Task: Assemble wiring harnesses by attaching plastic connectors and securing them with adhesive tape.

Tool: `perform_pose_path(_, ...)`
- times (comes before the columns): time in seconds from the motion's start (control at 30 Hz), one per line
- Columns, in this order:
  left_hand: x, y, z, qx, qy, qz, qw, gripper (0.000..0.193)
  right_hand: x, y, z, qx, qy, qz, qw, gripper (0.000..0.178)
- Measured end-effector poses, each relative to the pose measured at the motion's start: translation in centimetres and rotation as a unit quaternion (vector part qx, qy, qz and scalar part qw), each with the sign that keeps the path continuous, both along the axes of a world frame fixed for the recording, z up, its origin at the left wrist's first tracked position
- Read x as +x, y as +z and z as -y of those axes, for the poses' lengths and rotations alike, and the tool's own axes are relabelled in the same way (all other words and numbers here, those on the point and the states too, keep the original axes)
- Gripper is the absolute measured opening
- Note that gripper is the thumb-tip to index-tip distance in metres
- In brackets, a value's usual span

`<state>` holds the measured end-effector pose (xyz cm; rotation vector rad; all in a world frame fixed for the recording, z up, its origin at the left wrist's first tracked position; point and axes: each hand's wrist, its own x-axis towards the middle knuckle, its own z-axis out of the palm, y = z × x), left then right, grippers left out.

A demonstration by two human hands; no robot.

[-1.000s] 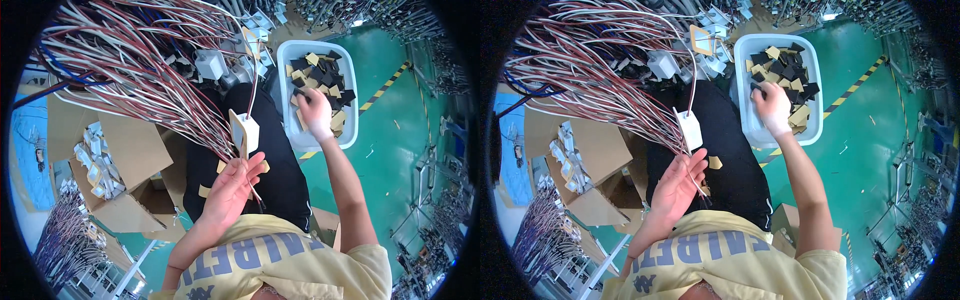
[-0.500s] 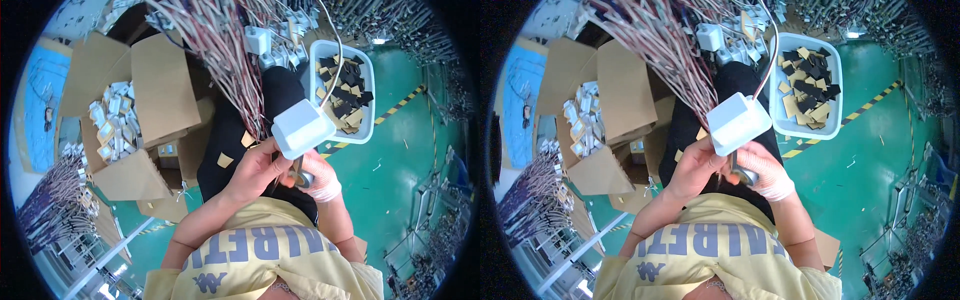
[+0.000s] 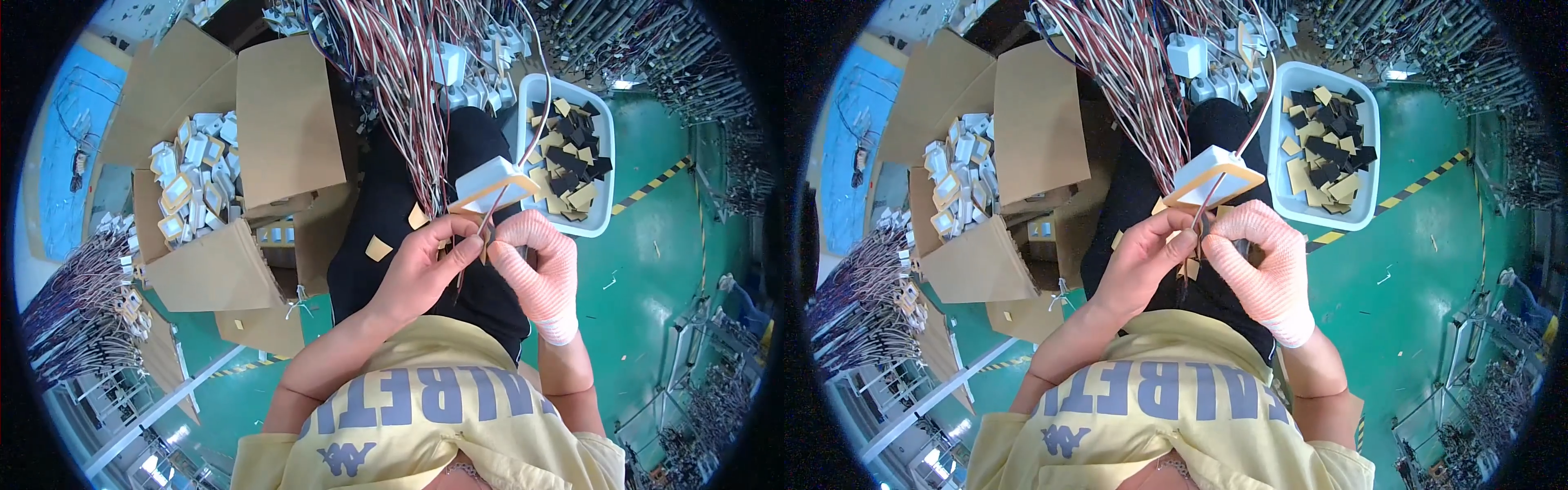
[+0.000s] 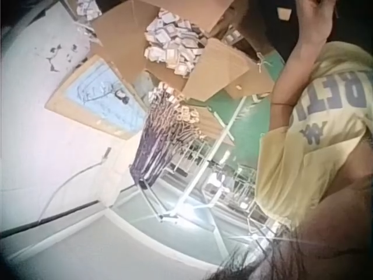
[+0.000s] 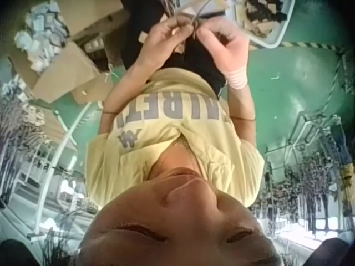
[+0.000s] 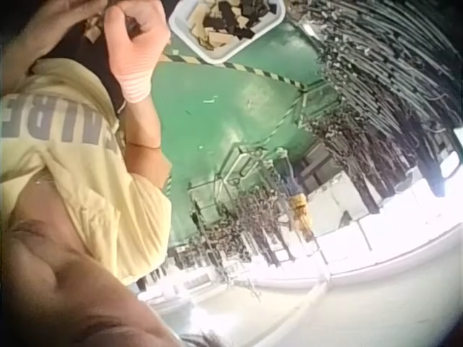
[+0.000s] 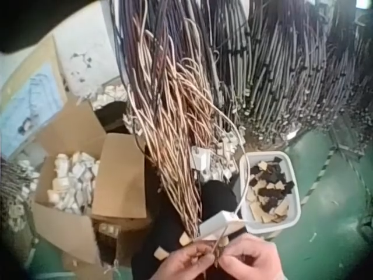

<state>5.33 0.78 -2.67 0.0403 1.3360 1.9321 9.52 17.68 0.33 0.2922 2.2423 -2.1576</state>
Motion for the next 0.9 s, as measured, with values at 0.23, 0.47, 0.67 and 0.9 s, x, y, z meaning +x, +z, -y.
perform_pose_path(0.23, 1.0, 2.3, -0.6, 0.024, 0.081, 0.0, 0.996, 0.017, 0.1, -1.2, 1.8, 0.295, -0.096, -0.185, 0.932, 0.009)
perform_pose_path(0.47, 2.0, 1.2, -1.1, 0.008, 0.12, -0.017, 0.993, 0.014, 0.3, -1.1, 2.3, 0.236, -0.076, -0.173, 0.953, 0.01)
perform_pose_path(0.67, 0.0, 0.4, 0.3, 0.118, 0.079, 0.182, 0.973, 0.02, 1.3, -2.4, -0.8, -0.187, -0.048, 0.015, 0.981, 0.017)
perform_pose_path(0.9, -1.1, -1.2, 2.2, 0.077, -0.062, 0.087, 0.991, 0.026, -1.9, -0.4, -0.6, -0.227, 0.06, 0.109, 0.966, 0.03)
